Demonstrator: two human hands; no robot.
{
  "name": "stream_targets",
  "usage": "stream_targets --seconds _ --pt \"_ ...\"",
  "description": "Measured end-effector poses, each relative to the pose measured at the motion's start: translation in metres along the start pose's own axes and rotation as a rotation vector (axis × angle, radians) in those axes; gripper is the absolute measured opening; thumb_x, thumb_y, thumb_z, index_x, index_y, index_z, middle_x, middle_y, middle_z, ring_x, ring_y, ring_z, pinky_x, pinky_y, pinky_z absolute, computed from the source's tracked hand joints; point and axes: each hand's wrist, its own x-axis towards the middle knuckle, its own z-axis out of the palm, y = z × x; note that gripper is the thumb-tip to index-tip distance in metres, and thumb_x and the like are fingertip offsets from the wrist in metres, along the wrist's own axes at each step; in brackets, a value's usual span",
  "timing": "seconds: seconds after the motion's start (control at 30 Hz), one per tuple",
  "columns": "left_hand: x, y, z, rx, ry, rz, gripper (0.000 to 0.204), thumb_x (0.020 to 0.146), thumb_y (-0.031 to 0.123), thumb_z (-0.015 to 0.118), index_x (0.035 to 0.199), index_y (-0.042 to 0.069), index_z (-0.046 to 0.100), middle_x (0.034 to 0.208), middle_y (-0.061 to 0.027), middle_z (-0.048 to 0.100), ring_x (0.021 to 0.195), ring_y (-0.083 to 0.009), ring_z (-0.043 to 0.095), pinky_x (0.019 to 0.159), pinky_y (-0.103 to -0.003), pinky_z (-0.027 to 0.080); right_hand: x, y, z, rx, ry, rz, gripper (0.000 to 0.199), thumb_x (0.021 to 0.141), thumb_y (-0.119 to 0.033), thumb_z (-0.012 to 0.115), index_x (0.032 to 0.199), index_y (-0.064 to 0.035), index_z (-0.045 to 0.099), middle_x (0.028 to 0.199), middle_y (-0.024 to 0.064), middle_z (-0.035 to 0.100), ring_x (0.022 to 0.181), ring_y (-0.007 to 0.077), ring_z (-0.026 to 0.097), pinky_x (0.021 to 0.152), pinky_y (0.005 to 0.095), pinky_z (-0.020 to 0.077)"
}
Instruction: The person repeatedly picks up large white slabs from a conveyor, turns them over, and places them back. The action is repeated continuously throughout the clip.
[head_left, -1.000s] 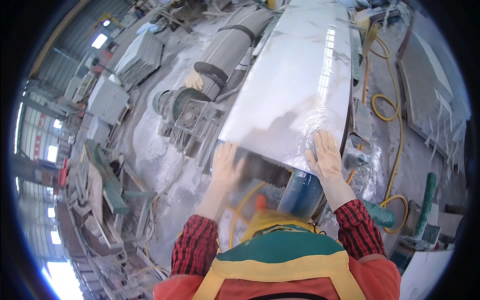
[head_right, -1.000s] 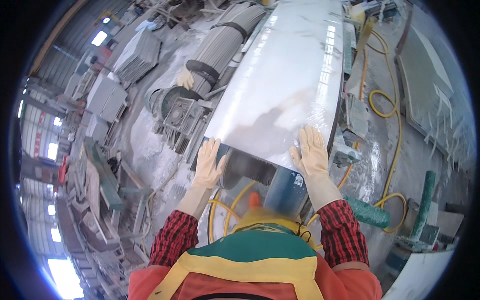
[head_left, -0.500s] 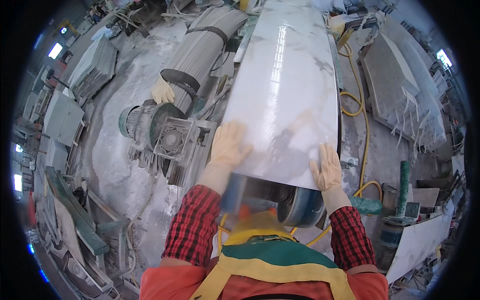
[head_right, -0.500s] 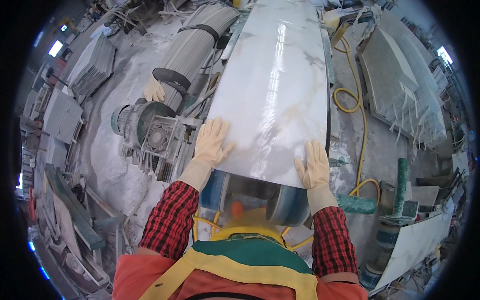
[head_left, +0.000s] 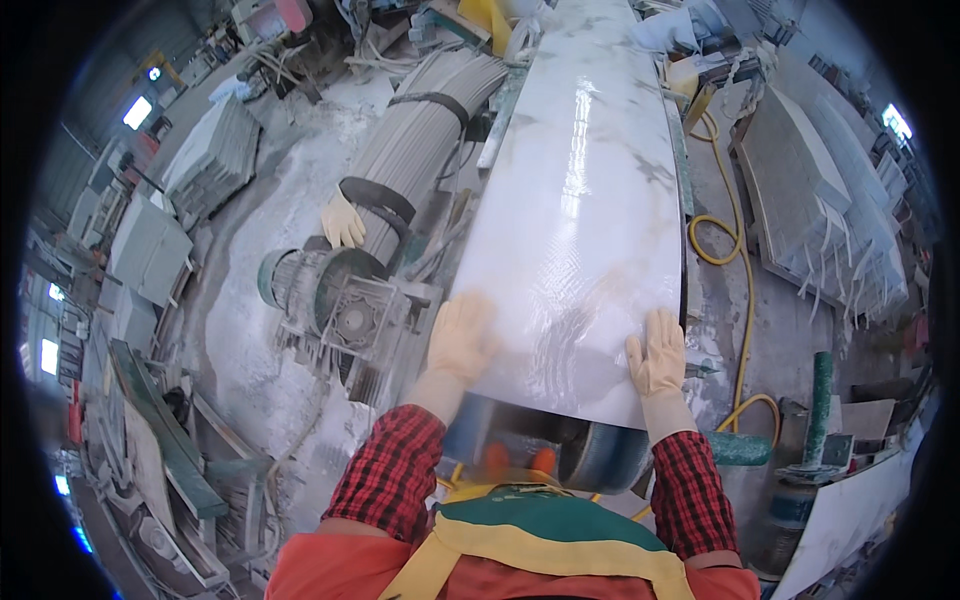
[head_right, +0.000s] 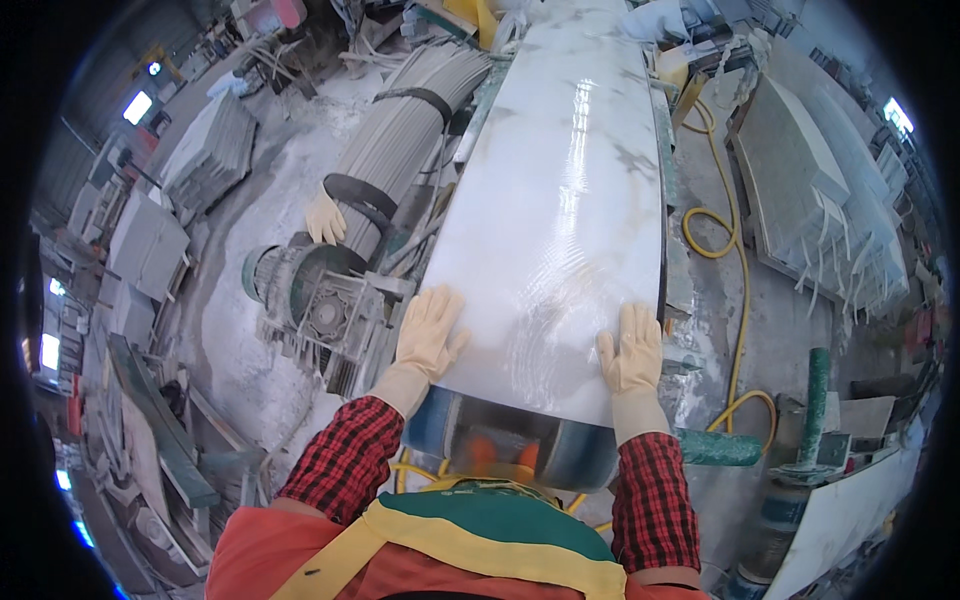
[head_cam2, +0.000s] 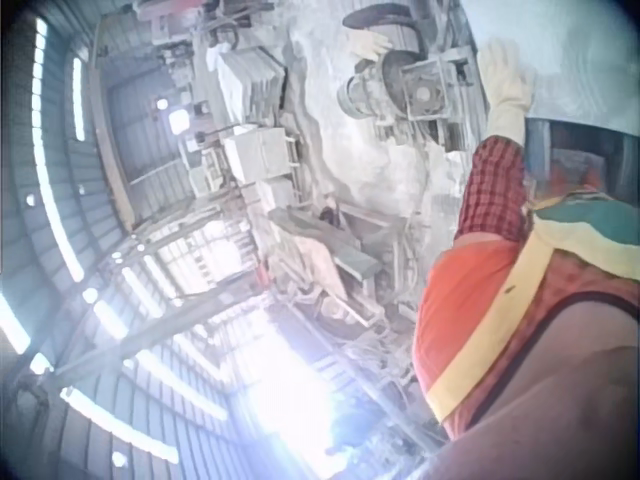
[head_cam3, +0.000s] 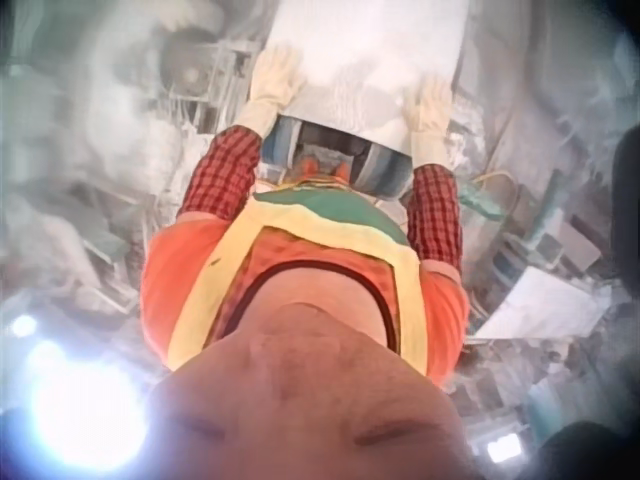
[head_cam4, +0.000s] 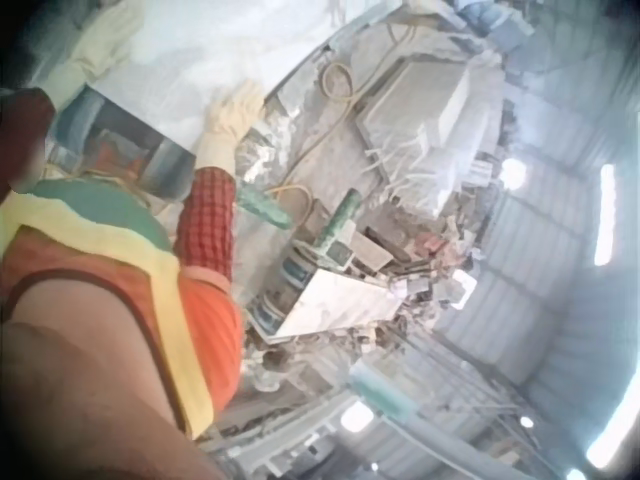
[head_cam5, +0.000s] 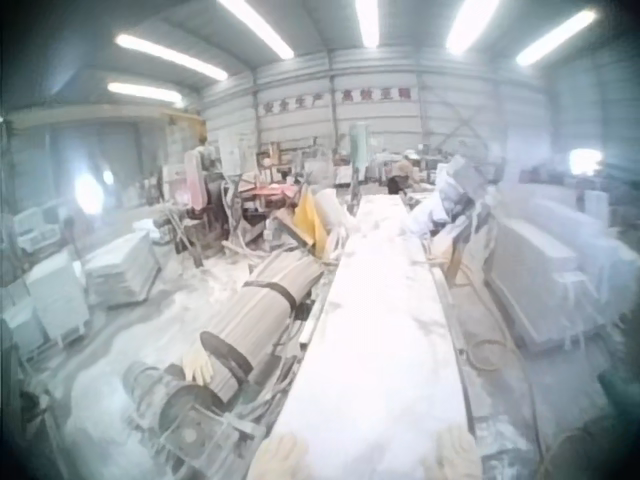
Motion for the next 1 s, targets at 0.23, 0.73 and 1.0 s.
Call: stream_targets --seconds 0.23,0.73,1.0 --pt "-0.002 0.003 0.003 0.041 0.103 0.017 0.065 0.087 0.040 0.074 0.145 0.015 0.060 0.153 -0.0178 0.054 0.144 -0.0402 0.046 0.122 -0.055 0.033 0.025 0.007 -0.009 0.129 -0.028 0.108 0.042 0.094 -0.033 0.070 0.122 -0.0007 0.068 0.125 0.0243 0.069 0.123 0.0456 0.060 0.109 0.0518 0.0470" --pt "-0.014 0.010 -0.010 0.026 0.091 0.007 0.055 0.096 0.040 0.068 0.143 0.014 0.060 0.151 -0.0146 0.055 0.144 -0.0361 0.046 0.119 -0.057 0.034 0.018 0.029 0.015 0.039 -0.067 0.044 0.063 0.101 -0.031 0.061 0.154 0.0010 0.051 0.161 0.0281 0.047 0.151 0.0463 0.042 0.127 0.0557 0.0285" --pt "-0.019 0.021 -0.030 -0.038 0.057 -0.022 0.056 0.096 0.038 0.068 0.146 0.013 0.059 0.152 -0.0161 0.054 0.143 -0.0375 0.045 0.120 -0.057 0.034 0.015 0.026 0.021 0.005 -0.014 0.009 0.062 0.104 -0.033 0.060 0.158 -0.0034 0.047 0.160 0.0276 0.048 0.149 0.0461 0.043 0.125 0.0587 0.0290"
